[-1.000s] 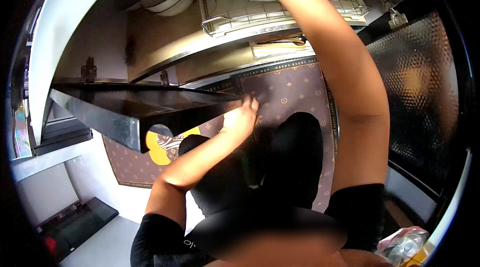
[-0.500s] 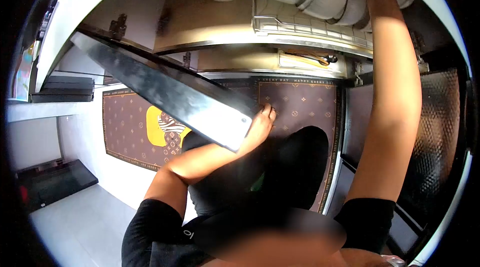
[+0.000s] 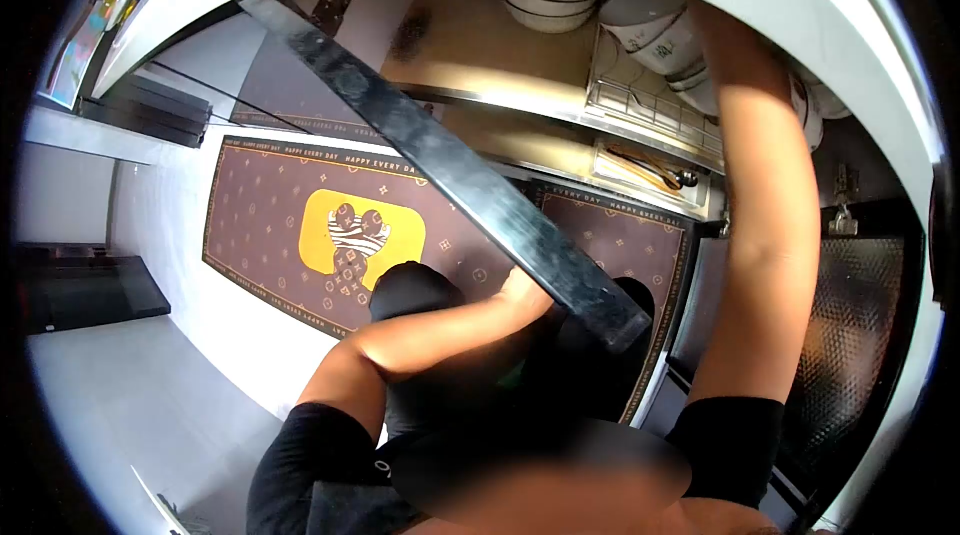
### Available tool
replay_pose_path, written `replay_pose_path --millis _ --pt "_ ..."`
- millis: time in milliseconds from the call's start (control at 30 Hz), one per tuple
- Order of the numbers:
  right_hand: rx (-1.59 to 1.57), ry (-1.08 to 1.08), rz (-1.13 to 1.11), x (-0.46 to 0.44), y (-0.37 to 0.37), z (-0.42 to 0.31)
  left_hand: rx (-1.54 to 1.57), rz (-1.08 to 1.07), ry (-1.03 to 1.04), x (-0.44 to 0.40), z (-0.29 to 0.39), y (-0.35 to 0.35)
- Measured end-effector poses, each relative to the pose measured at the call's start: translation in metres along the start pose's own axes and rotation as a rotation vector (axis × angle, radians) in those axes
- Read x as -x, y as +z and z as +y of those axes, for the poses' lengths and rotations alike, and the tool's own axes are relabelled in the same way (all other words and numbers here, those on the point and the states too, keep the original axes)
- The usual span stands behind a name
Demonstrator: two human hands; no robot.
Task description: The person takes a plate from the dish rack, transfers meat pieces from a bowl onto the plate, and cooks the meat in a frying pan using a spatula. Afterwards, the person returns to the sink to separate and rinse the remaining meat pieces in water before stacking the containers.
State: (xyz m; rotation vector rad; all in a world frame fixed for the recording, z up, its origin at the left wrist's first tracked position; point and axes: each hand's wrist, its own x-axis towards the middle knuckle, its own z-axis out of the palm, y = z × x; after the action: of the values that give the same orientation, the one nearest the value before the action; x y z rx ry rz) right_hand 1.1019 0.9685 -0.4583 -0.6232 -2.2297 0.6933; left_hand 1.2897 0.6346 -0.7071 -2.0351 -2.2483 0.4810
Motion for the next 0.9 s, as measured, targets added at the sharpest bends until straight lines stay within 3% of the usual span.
replay_pose_path --millis 33,67,133,267,367,433,533,567,733,900 --pt "-0.011 0.015 -0.01 0.0 0.007 -0.005 -0.043 0.003 0.019 0.001 0.0 0.002" --pt "-0.024 0.024 -0.019 -0.001 0.015 -0.01 0.153 -0.028 -0.093 -0.004 0.026 0.056" --pt "-0.05 0.061 -0.014 -0.007 0.017 -0.009 0.348 -0.132 -0.196 0.002 -0.004 -0.007" --pt "-0.126 0.149 0.023 -0.017 0.003 0.007 0.24 -0.08 -0.257 0.007 0.007 -0.001" --pt "-0.217 0.212 0.054 -0.027 -0.011 0.02 0.358 0.226 -0.224 -0.001 0.022 0.05" --pt "-0.281 0.252 0.07 -0.027 -0.02 0.024 0.379 0.124 -0.222 -0.004 0.021 0.047" --pt "-0.357 0.294 0.095 -0.03 -0.029 0.031 0.678 -0.217 -0.215 -0.001 0.018 0.038" --pt "-0.384 0.305 0.104 -0.031 -0.031 0.032 0.676 -0.247 -0.203 -0.004 0.021 0.045" --pt "-0.5 0.35 0.131 -0.028 -0.035 0.037 0.302 0.19 -0.213 0.005 0.014 0.036" --pt "-0.6 0.389 0.151 -0.025 -0.039 0.04 0.397 0.057 -0.258 -0.013 0.061 0.118"
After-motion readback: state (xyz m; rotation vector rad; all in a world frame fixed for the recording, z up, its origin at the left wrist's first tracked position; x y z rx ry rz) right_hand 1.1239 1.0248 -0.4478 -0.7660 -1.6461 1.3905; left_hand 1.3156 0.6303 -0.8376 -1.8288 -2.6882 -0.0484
